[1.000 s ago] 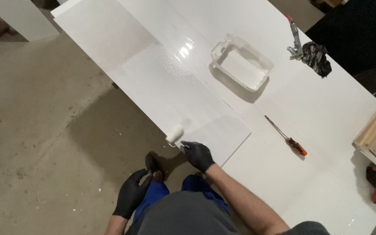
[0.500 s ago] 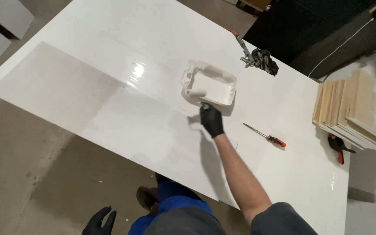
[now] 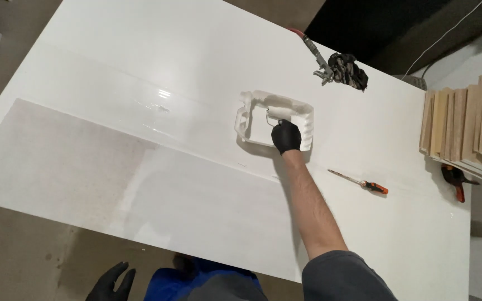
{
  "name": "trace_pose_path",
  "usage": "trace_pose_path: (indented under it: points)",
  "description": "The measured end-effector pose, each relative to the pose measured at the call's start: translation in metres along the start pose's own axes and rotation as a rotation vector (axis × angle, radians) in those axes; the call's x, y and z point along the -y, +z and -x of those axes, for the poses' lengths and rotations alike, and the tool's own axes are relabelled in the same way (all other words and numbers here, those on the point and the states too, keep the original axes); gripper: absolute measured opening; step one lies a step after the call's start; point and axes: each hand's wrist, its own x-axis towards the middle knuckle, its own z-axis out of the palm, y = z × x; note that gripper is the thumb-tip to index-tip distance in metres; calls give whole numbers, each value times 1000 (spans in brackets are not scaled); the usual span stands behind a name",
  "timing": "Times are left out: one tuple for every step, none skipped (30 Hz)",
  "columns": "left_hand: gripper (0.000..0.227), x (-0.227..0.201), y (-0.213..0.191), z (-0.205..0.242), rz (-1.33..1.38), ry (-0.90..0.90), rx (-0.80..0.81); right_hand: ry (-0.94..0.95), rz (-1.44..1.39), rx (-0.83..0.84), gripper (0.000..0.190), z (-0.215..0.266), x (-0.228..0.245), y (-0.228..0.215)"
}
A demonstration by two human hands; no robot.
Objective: A person is painting a long wooden board with white paint using a small roller on a workbench in a workshop.
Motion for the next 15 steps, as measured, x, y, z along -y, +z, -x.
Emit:
trace_pose_path:
  points:
    - [33, 5, -5, -10, 0, 1, 5, 4, 2, -1, 33, 6, 1, -3]
    - [34, 8, -6, -22, 52, -104, 58, 19, 31, 25, 39, 7, 5, -8]
    - [35, 13, -7, -33, 104, -210, 112, 34, 61, 50, 46, 9, 9, -13]
    - [35, 8, -10, -38, 107, -211, 110, 30, 62, 50, 46, -3, 3, -4]
    - [34, 3, -13, -43, 18, -225, 108, -34, 77, -32, 41, -15, -4, 6]
    - [34, 1, -19, -48, -76, -236, 111, -90, 91, -113, 37, -22, -14, 16]
    - [34, 1, -22, -56, -79, -235, 114, -87, 91, -112, 37, -20, -18, 15]
    - [36, 3, -29, -63, -129, -255, 186, -63, 63, -76, 39, -19, -15, 18]
    - [38, 6, -38, -69, -179, -275, 259, -40, 36, -40, 41, -15, -11, 23]
    - [38, -13, -57, -70, -176, -289, 235, -63, 27, -27, 41, -16, -15, 23]
    - [44, -32, -78, -72, -169, -344, 310, -138, 122, -55, 40, -17, -17, 24]
    - [49, -50, -96, -74, -160, -393, 394, -207, 221, -89, 39, -17, -25, 22]
    - [49, -38, -102, -78, -155, -402, 379, -224, 216, -83, 39, -6, -21, 12]
    - [48, -25, -109, -84, -127, -356, 382, -175, 231, -101, 40, 4, -14, 4]
    - [47, -11, -117, -91, -100, -309, 384, -126, 246, -120, 41, 15, -7, -4]
